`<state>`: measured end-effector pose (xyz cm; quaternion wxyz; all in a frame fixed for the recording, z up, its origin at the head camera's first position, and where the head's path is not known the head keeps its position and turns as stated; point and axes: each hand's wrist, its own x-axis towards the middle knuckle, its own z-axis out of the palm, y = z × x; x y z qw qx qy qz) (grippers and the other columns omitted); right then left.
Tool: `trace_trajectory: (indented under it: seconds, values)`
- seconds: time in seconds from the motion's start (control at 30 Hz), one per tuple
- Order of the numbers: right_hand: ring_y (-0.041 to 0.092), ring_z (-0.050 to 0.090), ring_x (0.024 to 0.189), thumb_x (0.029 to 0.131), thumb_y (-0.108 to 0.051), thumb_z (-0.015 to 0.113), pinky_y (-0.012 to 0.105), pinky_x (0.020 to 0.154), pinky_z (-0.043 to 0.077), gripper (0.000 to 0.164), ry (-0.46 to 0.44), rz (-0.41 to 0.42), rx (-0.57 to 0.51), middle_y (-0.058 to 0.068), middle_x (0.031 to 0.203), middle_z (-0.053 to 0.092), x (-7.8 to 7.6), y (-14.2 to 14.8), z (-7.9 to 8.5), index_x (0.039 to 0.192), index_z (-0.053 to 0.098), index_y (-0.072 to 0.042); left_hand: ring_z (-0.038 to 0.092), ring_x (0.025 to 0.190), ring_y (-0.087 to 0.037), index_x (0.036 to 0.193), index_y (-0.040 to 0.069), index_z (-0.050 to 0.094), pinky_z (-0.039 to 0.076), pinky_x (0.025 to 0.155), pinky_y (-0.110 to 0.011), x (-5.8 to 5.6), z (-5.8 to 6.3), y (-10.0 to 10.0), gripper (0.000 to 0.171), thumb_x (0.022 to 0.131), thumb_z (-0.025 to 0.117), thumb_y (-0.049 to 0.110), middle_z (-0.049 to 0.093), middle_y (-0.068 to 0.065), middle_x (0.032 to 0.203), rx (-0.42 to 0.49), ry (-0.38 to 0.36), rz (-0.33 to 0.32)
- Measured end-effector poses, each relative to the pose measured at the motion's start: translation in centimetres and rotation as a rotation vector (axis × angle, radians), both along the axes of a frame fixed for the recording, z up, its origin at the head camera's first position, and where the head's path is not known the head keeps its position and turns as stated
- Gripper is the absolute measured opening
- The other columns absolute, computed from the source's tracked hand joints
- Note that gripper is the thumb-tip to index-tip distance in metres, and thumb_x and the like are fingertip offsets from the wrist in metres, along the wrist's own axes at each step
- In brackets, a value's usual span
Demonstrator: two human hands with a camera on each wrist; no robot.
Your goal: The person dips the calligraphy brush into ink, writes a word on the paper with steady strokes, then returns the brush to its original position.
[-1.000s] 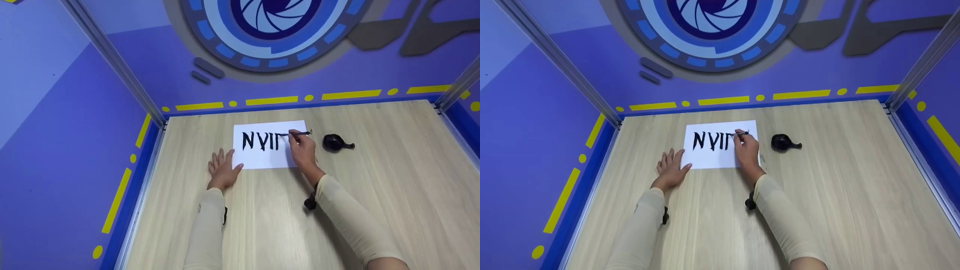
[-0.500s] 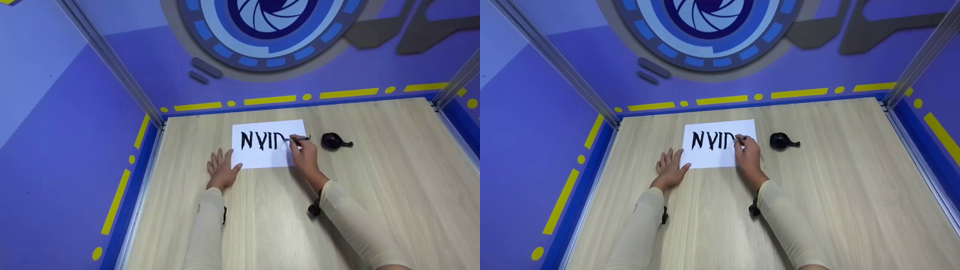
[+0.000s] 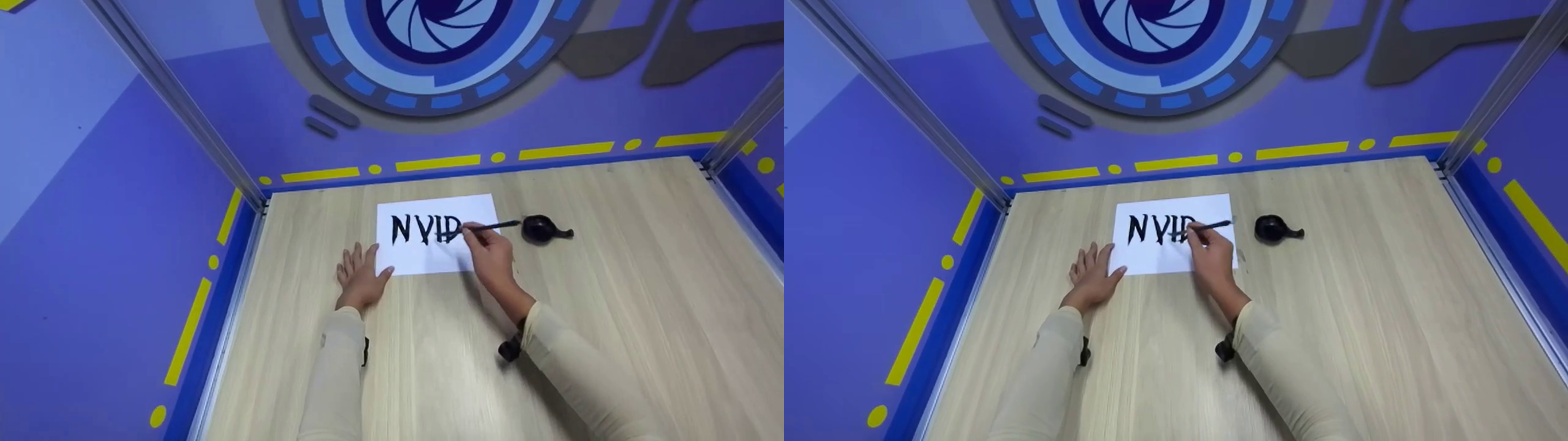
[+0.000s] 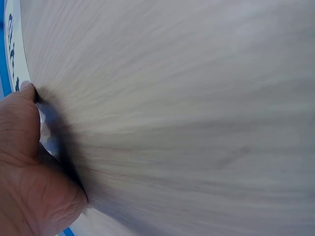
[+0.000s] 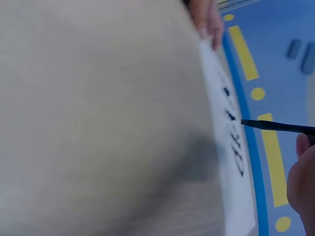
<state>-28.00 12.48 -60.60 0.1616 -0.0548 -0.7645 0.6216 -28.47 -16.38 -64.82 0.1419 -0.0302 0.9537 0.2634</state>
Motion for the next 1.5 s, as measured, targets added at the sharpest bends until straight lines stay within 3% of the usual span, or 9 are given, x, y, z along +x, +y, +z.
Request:
trace_trajectory:
  seconds: [0.17,0.3,0.43,0.57,0.73,1.23,1.5]
  values:
    - [0.007,0.076,0.089,0.103,-0.012,0.072,0.013,0.082,0.058,0.02,0.051,-0.056,-0.186,0.025,0.114,0.079,-0.8,1.0,1.6,0.115,0.08,0.001,-0.02,0.168,-0.039,0.172,0.037,0.018,-0.012,0.133,-0.065,0.1,0.3,-0.1,0.075,0.108,0.05,0.061,-0.011,-0.009,0.183,0.014,0.003,0.006]
    - [0.011,0.078,0.091,0.102,-0.014,0.073,0.017,0.085,0.061,0.02,0.098,-0.069,-0.23,0.026,0.113,0.079,-1.0,1.9,1.8,0.113,0.08,0.001,-0.019,0.168,-0.039,0.172,0.037,0.019,-0.011,0.133,-0.065,0.0,0.4,-0.1,0.074,0.108,0.05,0.06,-0.009,-0.009,0.183,0.013,0.002,0.011]
    - [0.003,0.077,0.089,0.103,-0.013,0.071,0.018,0.086,0.062,0.023,0.093,-0.065,-0.257,0.028,0.115,0.078,-1.0,2.3,1.6,0.116,0.078,0.005,-0.02,0.168,-0.039,0.172,0.037,0.019,-0.012,0.133,-0.065,0.0,0.4,-0.2,0.074,0.108,0.05,0.06,-0.01,-0.009,0.183,0.017,-0.002,0.007]
    - [0.002,0.076,0.091,0.104,-0.014,0.07,0.017,0.088,0.061,0.024,0.055,-0.04,-0.238,0.025,0.117,0.079,-0.9,2.4,1.3,0.118,0.078,0.003,-0.02,0.168,-0.04,0.172,0.035,0.019,-0.012,0.133,-0.065,0.2,0.4,-0.2,0.074,0.109,0.05,0.059,-0.009,-0.011,0.183,0.022,0.001,-0.002]
    - [0.01,0.077,0.096,0.104,-0.013,0.069,0.016,0.087,0.06,0.022,0.028,-0.01,-0.202,0.022,0.119,0.079,-0.6,2.5,1.1,0.119,0.078,0.0,-0.017,0.168,-0.041,0.172,0.032,0.021,-0.01,0.133,-0.066,0.4,0.4,-0.1,0.074,0.109,0.051,0.058,-0.007,-0.012,0.183,0.02,0.012,0.001]
    - [0.02,0.075,0.103,0.104,-0.015,0.069,0.014,0.086,0.058,0.019,-0.009,-0.072,-0.133,0.016,0.118,0.079,-0.7,3.7,0.6,0.116,0.081,-0.007,-0.016,0.168,-0.042,0.171,0.033,0.022,-0.009,0.133,-0.066,0.6,0.4,0.0,0.073,0.109,0.051,0.057,-0.006,-0.013,0.183,0.017,0.014,0.001]
    - [0.007,0.072,0.09,0.103,-0.015,0.07,0.013,0.081,0.056,0.02,-0.013,-0.106,-0.15,0.023,0.113,0.079,-1.5,4.6,0.4,0.114,0.081,-0.003,-0.018,0.168,-0.04,0.172,0.034,0.02,-0.01,0.133,-0.066,0.2,0.7,0.3,0.074,0.109,0.051,0.058,-0.008,-0.011,0.183,0.02,0.005,-0.005]
